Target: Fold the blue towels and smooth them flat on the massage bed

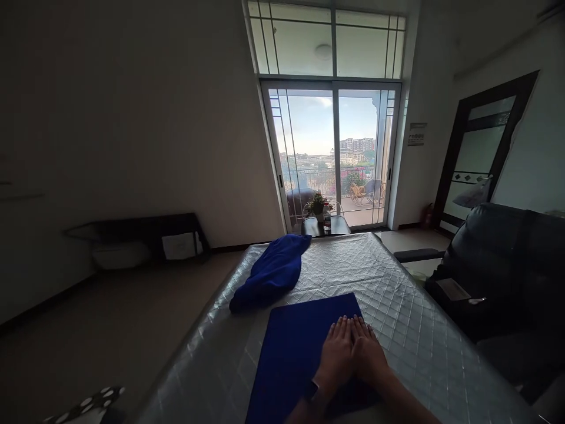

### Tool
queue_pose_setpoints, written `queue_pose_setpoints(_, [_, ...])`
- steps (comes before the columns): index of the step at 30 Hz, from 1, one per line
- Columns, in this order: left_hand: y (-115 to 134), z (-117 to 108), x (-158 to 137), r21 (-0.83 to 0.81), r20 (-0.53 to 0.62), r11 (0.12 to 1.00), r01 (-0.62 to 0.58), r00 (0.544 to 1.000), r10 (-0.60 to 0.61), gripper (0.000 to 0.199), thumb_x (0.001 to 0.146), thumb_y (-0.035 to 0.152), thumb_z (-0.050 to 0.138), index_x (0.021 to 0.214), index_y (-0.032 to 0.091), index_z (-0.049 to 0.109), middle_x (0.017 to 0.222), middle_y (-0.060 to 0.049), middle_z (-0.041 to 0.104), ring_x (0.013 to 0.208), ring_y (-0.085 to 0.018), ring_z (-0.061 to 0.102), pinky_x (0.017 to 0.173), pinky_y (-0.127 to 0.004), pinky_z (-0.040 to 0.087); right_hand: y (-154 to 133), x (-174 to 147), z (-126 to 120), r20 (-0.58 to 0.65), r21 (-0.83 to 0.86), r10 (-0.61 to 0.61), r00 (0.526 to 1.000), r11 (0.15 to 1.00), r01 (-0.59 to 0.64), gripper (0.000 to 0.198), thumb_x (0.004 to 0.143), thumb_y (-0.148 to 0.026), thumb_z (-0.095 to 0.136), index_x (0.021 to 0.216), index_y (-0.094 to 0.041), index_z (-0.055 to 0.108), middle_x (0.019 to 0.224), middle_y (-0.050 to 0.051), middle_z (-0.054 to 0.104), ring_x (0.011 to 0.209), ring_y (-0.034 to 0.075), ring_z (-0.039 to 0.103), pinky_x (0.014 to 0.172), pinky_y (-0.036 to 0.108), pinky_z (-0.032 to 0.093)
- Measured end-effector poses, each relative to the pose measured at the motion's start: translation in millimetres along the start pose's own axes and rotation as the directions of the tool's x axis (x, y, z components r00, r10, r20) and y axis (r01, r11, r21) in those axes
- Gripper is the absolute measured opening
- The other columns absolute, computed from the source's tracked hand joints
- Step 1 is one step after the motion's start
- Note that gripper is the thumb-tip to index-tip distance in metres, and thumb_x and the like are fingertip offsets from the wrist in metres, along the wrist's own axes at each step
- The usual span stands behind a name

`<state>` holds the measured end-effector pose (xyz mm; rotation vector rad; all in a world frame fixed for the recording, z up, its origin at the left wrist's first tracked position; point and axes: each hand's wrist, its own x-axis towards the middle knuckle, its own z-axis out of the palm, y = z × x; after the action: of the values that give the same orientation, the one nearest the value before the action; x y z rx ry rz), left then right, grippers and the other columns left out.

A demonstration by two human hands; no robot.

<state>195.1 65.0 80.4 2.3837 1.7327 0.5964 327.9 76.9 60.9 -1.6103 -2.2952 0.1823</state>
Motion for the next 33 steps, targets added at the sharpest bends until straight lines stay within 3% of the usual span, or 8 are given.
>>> queue_pose_setpoints(4, [4.3, 3.0, -7.3, -0.068, 0.025, 0.997, 0.022, 0.999, -0.021, 0.068, 0.100, 0.055, 0.020, 0.158, 0.020, 0.029, 0.164, -0.011, 0.033, 0.154, -0.025, 0.026, 0.127, -0.050, 0.032, 0.0, 1.9, -1.5, 0.019, 0.000, 0.006, 1.000, 1.000, -0.006, 0.063, 0.093, -0.024, 0.033, 0.156, -0.019, 0.036, 0.165, 0.006, 0.032, 0.154, 0.023, 0.025, 0.126, 0.046, 0.026])
queue_pose_setpoints(9, [-68.2, -21.4, -44.2, 0.135, 0.001, 0.966, 0.218, 0.975, -0.221, 0.069, 0.100, 0.057, 0.021, 0.156, 0.018, 0.033, 0.164, -0.008, 0.033, 0.153, -0.024, 0.027, 0.127, -0.048, 0.030, -4.8, 2.1, -11.8, 0.052, 0.065, 0.054, 0.997, 0.996, -0.057, 0.066, 0.099, -0.043, 0.028, 0.156, -0.011, 0.033, 0.165, 0.011, 0.030, 0.154, 0.024, 0.023, 0.127, 0.045, 0.023])
queue_pose_setpoints(13, [-134.0, -39.6, -94.2, 0.281, -0.083, 0.870, 0.405, 0.913, -0.398, 0.067, 0.099, 0.055, 0.023, 0.156, 0.021, 0.034, 0.165, -0.004, 0.034, 0.153, -0.021, 0.030, 0.126, -0.041, 0.031, -4.8, 1.5, -12.3, 0.048, 0.076, 0.059, 0.997, 0.995, -0.063, 0.066, 0.100, -0.045, 0.026, 0.156, -0.012, 0.032, 0.165, 0.009, 0.029, 0.155, 0.022, 0.022, 0.128, 0.044, 0.022])
queue_pose_setpoints(18, [-163.9, -56.8, -136.1, 0.327, -0.109, 0.799, 0.505, 0.860, -0.499, 0.069, 0.098, 0.057, 0.023, 0.155, 0.021, 0.035, 0.164, -0.001, 0.036, 0.152, -0.020, 0.034, 0.125, -0.039, 0.032, -6.1, 2.6, -16.0, 0.052, 0.039, 0.044, 0.998, 0.998, -0.046, 0.065, 0.100, -0.044, 0.025, 0.156, -0.012, 0.033, 0.165, 0.010, 0.031, 0.154, 0.022, 0.023, 0.128, 0.045, 0.022])
queue_pose_setpoints(21, [-150.6, -62.2, -131.9, 0.348, -0.128, 0.797, 0.494, 0.867, -0.481, 0.073, 0.096, 0.062, 0.025, 0.153, 0.019, 0.039, 0.163, -0.004, 0.037, 0.151, -0.026, 0.035, 0.125, -0.044, 0.031, -8.5, -5.2, -22.2, 0.051, 0.031, 0.028, 0.998, 0.999, -0.030, 0.063, 0.099, -0.041, 0.028, 0.154, -0.011, 0.038, 0.163, 0.011, 0.034, 0.153, 0.024, 0.026, 0.128, 0.047, 0.023])
queue_pose_setpoints(24, [-116.2, -54.2, -110.3, 0.295, -0.106, 0.858, 0.420, 0.907, -0.408, 0.072, 0.096, 0.062, 0.023, 0.154, 0.022, 0.039, 0.163, -0.002, 0.037, 0.150, -0.026, 0.036, 0.124, -0.044, 0.035, -7.3, -25.3, -21.7, 0.075, 0.041, 0.031, 0.997, 0.999, -0.034, 0.061, 0.098, -0.042, 0.030, 0.153, -0.018, 0.041, 0.162, 0.005, 0.035, 0.153, 0.024, 0.026, 0.128, 0.047, 0.023])
queue_pose_setpoints(28, [-50.4, -19.5, -73.5, 0.113, 0.057, 0.977, 0.180, 0.981, -0.187, 0.074, 0.096, 0.065, 0.025, 0.155, 0.023, 0.033, 0.162, -0.005, 0.037, 0.151, -0.027, 0.035, 0.125, -0.047, 0.037, 5.5, -57.3, -3.3, 0.119, 0.061, 0.071, 0.990, 0.995, -0.079, 0.061, 0.096, -0.049, 0.031, 0.154, -0.034, 0.035, 0.163, -0.006, 0.029, 0.153, 0.023, 0.021, 0.128, 0.049, 0.025])
queue_pose_setpoints(33, [-0.9, 26.0, -50.4, -0.042, 0.115, 0.996, -0.085, 0.989, 0.089, 0.069, 0.097, 0.060, 0.026, 0.159, 0.032, 0.017, 0.164, 0.000, 0.027, 0.153, -0.023, 0.027, 0.127, -0.046, 0.035, 25.1, -74.9, 23.0, 0.187, 0.055, 0.102, 0.977, 0.992, -0.114, 0.062, 0.093, -0.042, 0.035, 0.154, -0.049, 0.020, 0.161, -0.015, 0.026, 0.152, 0.020, 0.019, 0.128, 0.050, 0.024])
